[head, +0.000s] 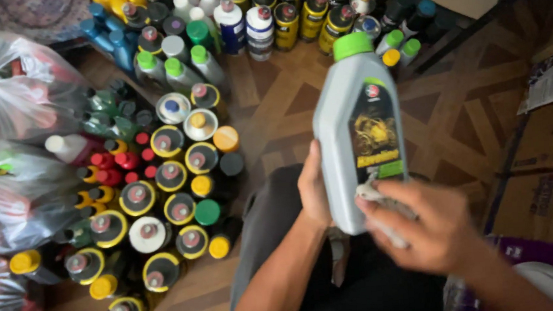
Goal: Cleaning and organizing various spray cans and oil bottles by wiping them with a rag
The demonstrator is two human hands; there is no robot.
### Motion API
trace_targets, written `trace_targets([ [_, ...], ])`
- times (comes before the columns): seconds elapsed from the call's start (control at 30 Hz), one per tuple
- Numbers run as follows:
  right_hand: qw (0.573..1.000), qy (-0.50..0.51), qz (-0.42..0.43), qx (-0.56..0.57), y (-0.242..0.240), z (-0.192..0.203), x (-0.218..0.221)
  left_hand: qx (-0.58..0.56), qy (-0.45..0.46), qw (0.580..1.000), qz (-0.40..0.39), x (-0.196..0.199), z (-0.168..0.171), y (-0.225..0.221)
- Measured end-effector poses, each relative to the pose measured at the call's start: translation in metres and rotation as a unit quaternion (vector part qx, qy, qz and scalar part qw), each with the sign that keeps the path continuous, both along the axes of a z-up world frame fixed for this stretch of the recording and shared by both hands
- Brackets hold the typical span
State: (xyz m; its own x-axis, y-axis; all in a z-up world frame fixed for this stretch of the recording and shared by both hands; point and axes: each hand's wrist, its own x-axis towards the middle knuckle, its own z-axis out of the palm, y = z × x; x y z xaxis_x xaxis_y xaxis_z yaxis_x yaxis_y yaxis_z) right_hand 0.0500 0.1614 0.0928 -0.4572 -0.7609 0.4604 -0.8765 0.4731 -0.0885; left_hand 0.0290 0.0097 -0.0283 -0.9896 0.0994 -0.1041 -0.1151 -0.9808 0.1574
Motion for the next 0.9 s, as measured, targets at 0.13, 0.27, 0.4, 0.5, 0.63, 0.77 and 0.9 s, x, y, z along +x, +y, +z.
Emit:
trace_targets([
  [0.13, 0.998, 0.022, -0.043, -0.046, -0.004, 0.035, -0.048, -0.053, -0.022, 0.994, -0.097, 0.007, -0.024, 0.016],
  [0.27, 0.989, 0.066, -0.091, -0.100, -0.007, 0.034, -0.056, -0.072, -0.032, 0.977, -0.196, 0.005, -0.018, 0.019],
  [0.4, 1.000, 0.002, 0.006, -0.008, -0.019, 0.033, -0.023, -0.101, -0.015, 0.982, -0.161, 0.002, -0.007, 0.005],
  [0.5, 0.995, 0.066, -0.028, -0.074, 0.003, 0.032, -0.062, -0.076, -0.027, 0.979, -0.190, -0.001, -0.017, 0.012],
  [0.63, 0.988, 0.089, -0.087, -0.092, 0.000, 0.038, -0.075, -0.109, -0.013, 0.976, -0.190, -0.003, -0.002, 0.009],
  [0.77, 0.997, 0.037, -0.060, -0.043, -0.002, 0.032, -0.052, -0.127, -0.001, 0.979, -0.160, 0.000, -0.022, 0.010],
  [0.9, 0.990, 0.082, -0.096, -0.070, -0.001, 0.043, -0.064, -0.192, 0.058, 0.968, -0.152, 0.003, -0.020, 0.013],
])
